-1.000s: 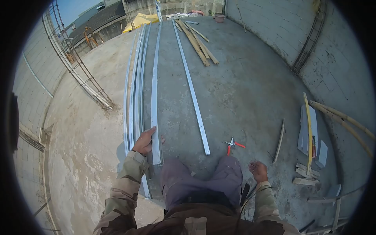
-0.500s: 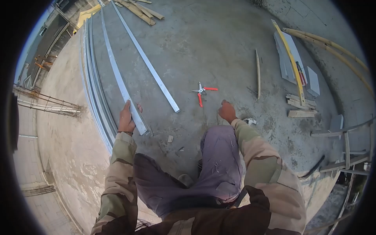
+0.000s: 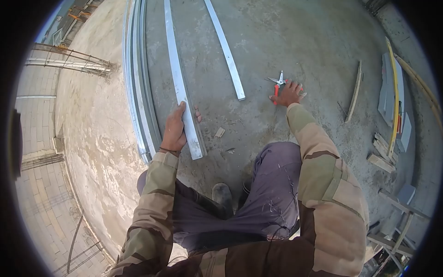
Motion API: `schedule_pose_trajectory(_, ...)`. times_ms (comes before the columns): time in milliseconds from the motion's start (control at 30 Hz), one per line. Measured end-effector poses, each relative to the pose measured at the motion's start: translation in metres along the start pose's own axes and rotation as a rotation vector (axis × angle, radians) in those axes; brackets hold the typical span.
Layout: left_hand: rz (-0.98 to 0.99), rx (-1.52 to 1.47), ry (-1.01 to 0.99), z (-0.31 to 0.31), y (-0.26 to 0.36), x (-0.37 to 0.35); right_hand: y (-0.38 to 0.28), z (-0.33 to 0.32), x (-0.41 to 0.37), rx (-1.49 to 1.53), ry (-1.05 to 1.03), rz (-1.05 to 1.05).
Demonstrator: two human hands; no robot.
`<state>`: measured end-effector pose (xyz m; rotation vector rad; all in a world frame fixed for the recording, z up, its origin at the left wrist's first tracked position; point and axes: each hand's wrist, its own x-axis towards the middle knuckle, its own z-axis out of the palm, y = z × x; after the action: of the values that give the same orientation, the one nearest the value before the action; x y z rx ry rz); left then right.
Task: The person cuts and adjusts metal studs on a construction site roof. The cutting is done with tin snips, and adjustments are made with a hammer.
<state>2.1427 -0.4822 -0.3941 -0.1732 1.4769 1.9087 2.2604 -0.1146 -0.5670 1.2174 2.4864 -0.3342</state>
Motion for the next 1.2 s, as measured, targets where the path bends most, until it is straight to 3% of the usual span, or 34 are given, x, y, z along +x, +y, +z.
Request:
schedule_pose_trajectory(167, -0.005, -0.104, -0.033, 0.005, 0.018, -0.006, -0.003, -0.003, -0.01, -0.044, -0.018, 0.003)
schedule_pose_trajectory(333, -0.007, -0.207, -0.07, 0.021, 0.031, -0.014, 0.03, 0.056, 0.02, -0.114, -0.019, -0.052)
schedule_pose_trajectory(367, -0.012, -0.222, -0.078, 0.019, 0.029, -0.013, 0.032, 0.04, 0.015, -0.129, -0.015, -0.044)
schedule_pose_trajectory(433, 0.005, -0.178, -0.105, 0.014, 0.02, -0.005, 0.018, -0.021, -0.009, 0.536, -0.626, 0.07)
schedule_pose_trajectory(500, 0.013, -0.153, -0.098, 0.018, 0.01, 0.001, 0.005, -0.075, -0.073, 1.269, -0.571, 0.115)
schedule_pose_trajectory(567, 0.017, -0.135, -0.082, 0.027, 0.001, 0.008, -0.001, -0.119, -0.126, 1.445, -0.596, -0.106)
schedule_pose_trajectory(633, 0.1, -0.081, -0.098, 0.037, -0.003, 0.02, -0.026, -0.148, -0.201, 1.495, -0.482, -0.233)
schedule_pose_trajectory(700, 0.113, -0.116, -0.112, 0.039, -0.005, 0.035, -0.04, -0.13, -0.262, 1.343, -0.469, -0.376)
schedule_pose_trajectory(800, 0.116, -0.154, -0.102, 0.037, 0.006, 0.058, -0.059, -0.066, -0.329, 1.429, -0.681, -0.351)
schedule_pose_trajectory(967, 0.07, -0.131, -0.084, 0.031, 0.004, 0.074, -0.082, -0.026, -0.342, 1.448, -0.832, -0.278)
schedule_pose_trajectory(1067, 0.052, -0.132, -0.102, 0.029, -0.005, 0.068, -0.088, -0.032, -0.335, 1.519, -0.997, -0.029)
schedule_pose_trajectory(1200, 0.074, -0.155, -0.055, 0.027, -0.026, 0.059, -0.097, -0.026, -0.326, 1.596, -1.013, -0.113)
